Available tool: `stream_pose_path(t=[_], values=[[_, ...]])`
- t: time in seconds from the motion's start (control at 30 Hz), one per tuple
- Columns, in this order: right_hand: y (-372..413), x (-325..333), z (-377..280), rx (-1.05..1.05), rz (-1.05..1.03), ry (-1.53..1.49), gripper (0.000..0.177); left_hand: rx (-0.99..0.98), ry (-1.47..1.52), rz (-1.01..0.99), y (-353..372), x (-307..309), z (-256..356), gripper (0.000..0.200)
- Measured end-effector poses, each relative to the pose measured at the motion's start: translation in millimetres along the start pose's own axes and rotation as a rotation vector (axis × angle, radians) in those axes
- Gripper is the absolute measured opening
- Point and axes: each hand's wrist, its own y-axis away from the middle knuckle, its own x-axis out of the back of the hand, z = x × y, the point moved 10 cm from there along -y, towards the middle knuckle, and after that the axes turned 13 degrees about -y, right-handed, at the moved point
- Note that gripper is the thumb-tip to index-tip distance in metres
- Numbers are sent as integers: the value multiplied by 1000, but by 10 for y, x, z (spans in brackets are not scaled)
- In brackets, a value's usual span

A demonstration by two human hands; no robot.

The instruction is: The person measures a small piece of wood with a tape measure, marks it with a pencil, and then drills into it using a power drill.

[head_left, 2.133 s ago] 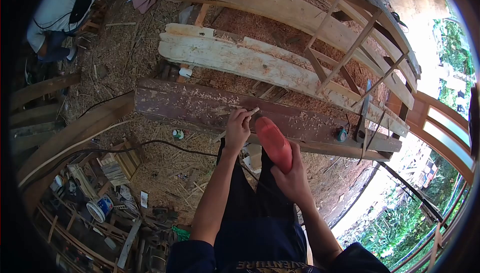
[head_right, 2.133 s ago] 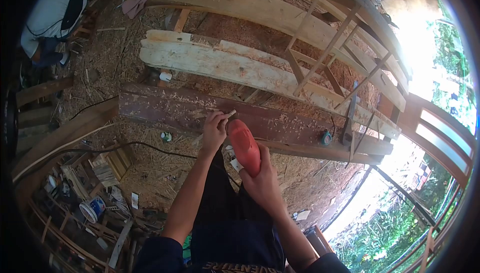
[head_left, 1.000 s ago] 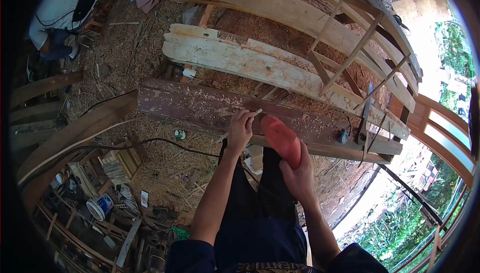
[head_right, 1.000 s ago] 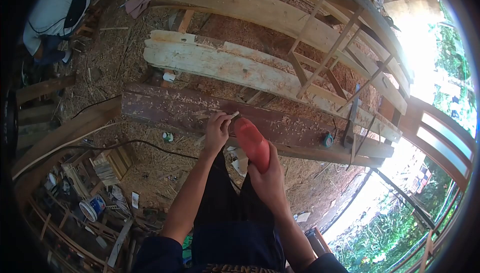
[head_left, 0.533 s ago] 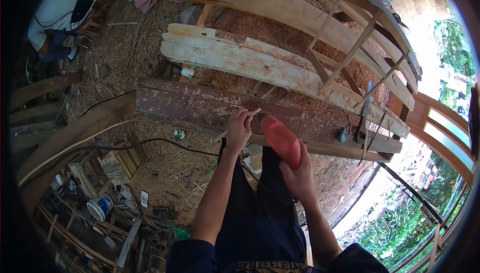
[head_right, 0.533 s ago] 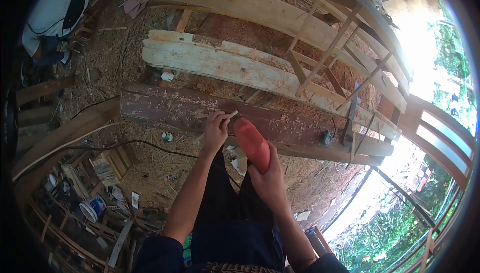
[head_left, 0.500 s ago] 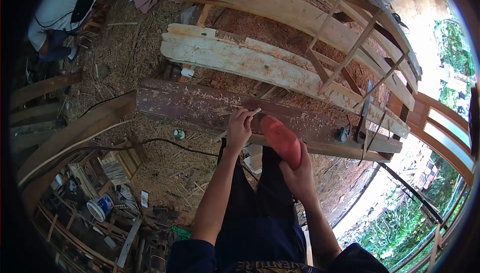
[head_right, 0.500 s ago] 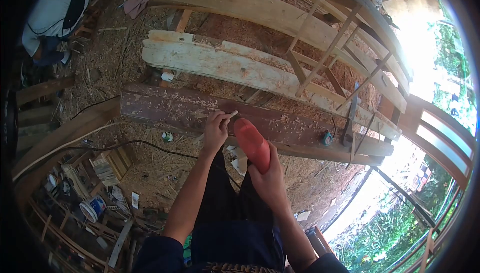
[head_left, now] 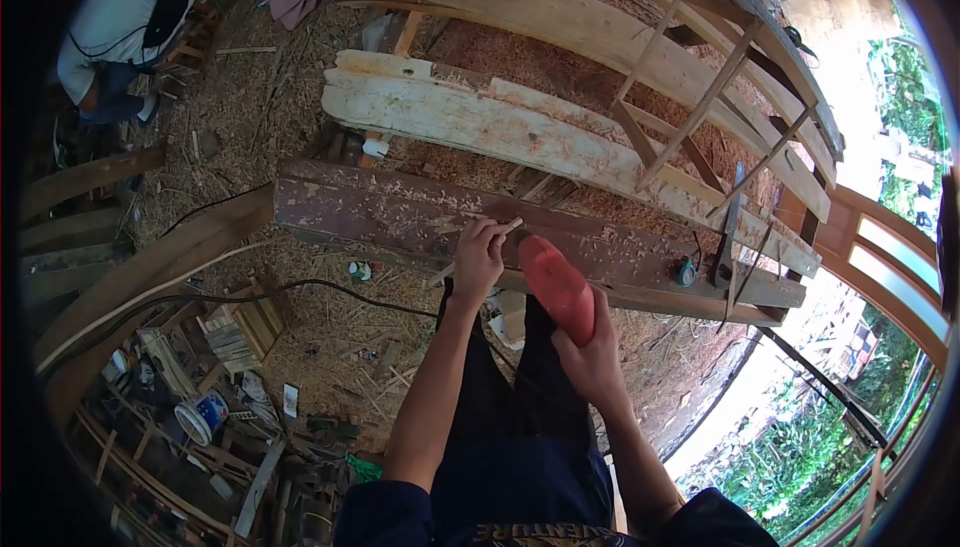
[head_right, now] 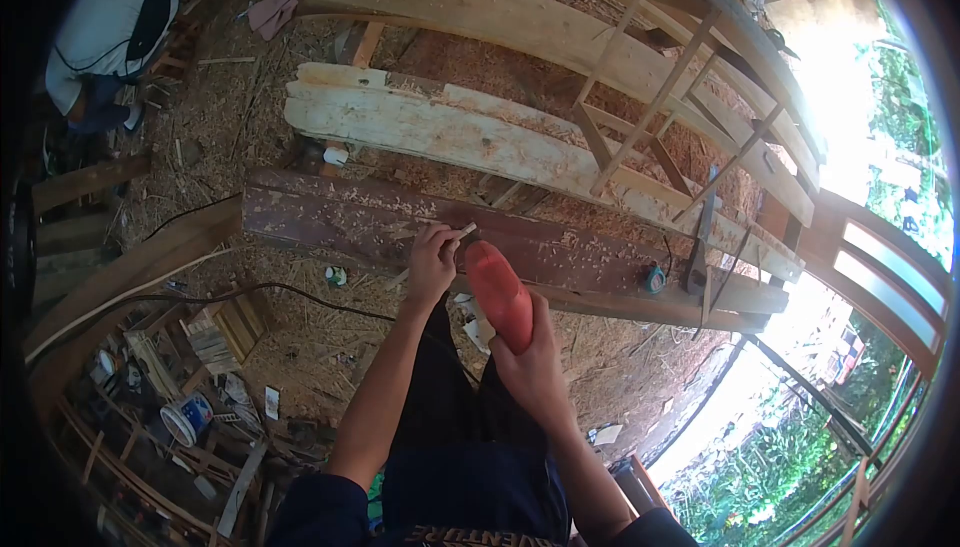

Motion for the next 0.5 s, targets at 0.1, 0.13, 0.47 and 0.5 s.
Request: stream_pose_path(t=[0.1,0.13,0.47,0.5], values=[[17,-45,-15,-4,-12,-12,65,-6,3,3,2,-4,-4,18],[22,-49,-1,-24,-11,-12,65,-9,5,4,2,-8,-6,18],[38,-99,-62,6,-16,-15,64,12,25,-11,14,-52,-61,18],[40,-104,-72,11,-19,-18,64,9,22,-12,7,-48,-50,18]])
